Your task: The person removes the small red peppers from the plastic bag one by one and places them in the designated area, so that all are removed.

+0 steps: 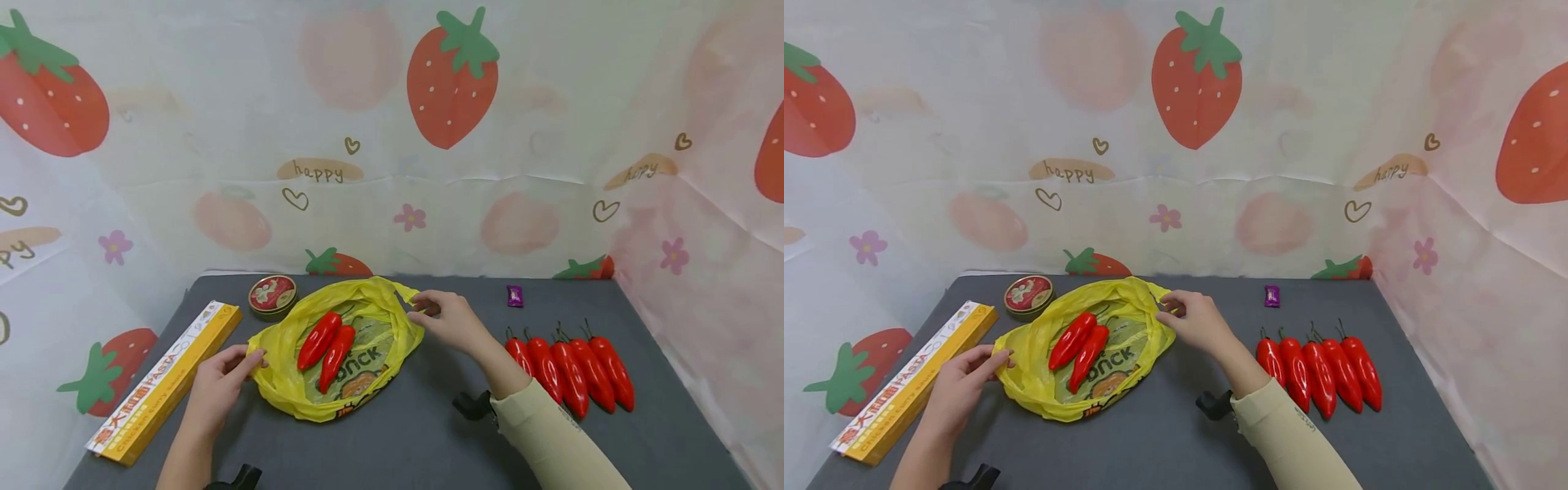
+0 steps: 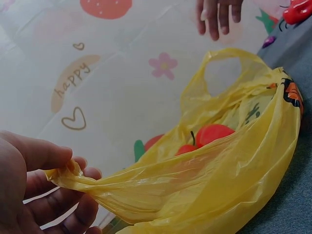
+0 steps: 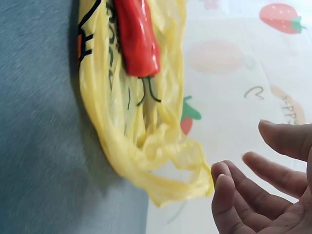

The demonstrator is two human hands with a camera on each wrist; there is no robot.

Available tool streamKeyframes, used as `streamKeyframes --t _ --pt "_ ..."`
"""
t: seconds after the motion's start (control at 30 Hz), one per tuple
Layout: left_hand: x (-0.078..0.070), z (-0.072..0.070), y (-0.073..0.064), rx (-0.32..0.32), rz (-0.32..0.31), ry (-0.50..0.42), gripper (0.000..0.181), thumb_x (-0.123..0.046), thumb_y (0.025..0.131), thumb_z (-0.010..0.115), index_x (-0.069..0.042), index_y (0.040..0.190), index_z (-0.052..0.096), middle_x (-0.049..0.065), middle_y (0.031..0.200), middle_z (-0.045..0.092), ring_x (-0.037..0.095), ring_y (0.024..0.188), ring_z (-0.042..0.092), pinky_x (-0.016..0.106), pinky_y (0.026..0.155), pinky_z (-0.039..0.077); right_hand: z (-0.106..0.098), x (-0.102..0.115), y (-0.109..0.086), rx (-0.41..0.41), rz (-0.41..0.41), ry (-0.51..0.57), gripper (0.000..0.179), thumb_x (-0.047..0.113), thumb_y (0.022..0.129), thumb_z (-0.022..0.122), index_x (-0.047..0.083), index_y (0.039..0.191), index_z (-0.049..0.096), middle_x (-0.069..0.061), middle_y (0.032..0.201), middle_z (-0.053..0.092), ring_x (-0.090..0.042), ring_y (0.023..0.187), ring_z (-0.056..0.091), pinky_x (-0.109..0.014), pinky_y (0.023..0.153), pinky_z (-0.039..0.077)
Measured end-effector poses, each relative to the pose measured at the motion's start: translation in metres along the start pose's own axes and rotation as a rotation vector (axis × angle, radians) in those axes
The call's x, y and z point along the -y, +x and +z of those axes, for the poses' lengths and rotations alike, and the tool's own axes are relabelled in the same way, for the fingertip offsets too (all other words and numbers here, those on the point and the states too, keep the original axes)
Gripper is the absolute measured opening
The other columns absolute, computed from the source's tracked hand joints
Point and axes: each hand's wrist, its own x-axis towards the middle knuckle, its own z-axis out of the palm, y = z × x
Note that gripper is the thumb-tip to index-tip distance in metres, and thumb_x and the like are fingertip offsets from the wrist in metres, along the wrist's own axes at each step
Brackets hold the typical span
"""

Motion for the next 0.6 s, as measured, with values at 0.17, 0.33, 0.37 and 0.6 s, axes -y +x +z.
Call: streamKeyframes --t 0.17,0.33,0.37,0.6 --pt "-0.001 0.001 -0.002 -0.006 -0.001 0.003 0.047 -0.045 0.099 0.061 -0.004 0.122 0.067 -0.005 0.095 0.072 0.012 0.090 0.059 0.022 0.081 0.053 0.010 0.006 0.016 0.036 0.007 0.009 0.038 0.029 0.096 0.070 0.013 0.131 0.066 -0.006 0.118 0.071 -0.025 0.107 0.068 -0.041 0.086 0.057" --pt "-0.003 0.002 -0.003 0.000 -0.001 0.004 0.047 -0.045 0.099 0.061 -0.003 0.121 0.067 -0.004 0.094 0.072 0.012 0.090 0.059 0.022 0.082 0.053 0.021 0.013 0.033 0.083 0.052 -0.003 0.036 0.035 0.096 0.069 0.011 0.123 0.068 -0.005 0.114 0.069 -0.026 0.101 0.069 -0.040 0.084 0.058" --pt "-0.003 0.003 -0.003 0.002 0.001 0.004 0.047 -0.045 0.099 0.061 -0.004 0.121 0.067 -0.003 0.095 0.071 0.013 0.090 0.059 0.022 0.082 0.053 0.023 0.015 0.036 0.099 0.068 -0.001 0.034 0.036 0.096 0.070 0.012 0.119 0.069 -0.005 0.112 0.069 -0.027 0.097 0.070 -0.039 0.082 0.058" --pt "-0.006 0.003 -0.005 0.005 0.000 0.009 0.047 -0.046 0.100 0.060 -0.004 0.120 0.067 -0.002 0.096 0.071 0.013 0.092 0.058 0.021 0.083 0.053 0.045 0.026 0.059 0.218 0.192 0.121 0.038 0.042 0.091 0.074 0.006 0.102 0.071 -0.019 0.102 0.069 -0.039 0.086 0.073 -0.048 0.080 0.059"
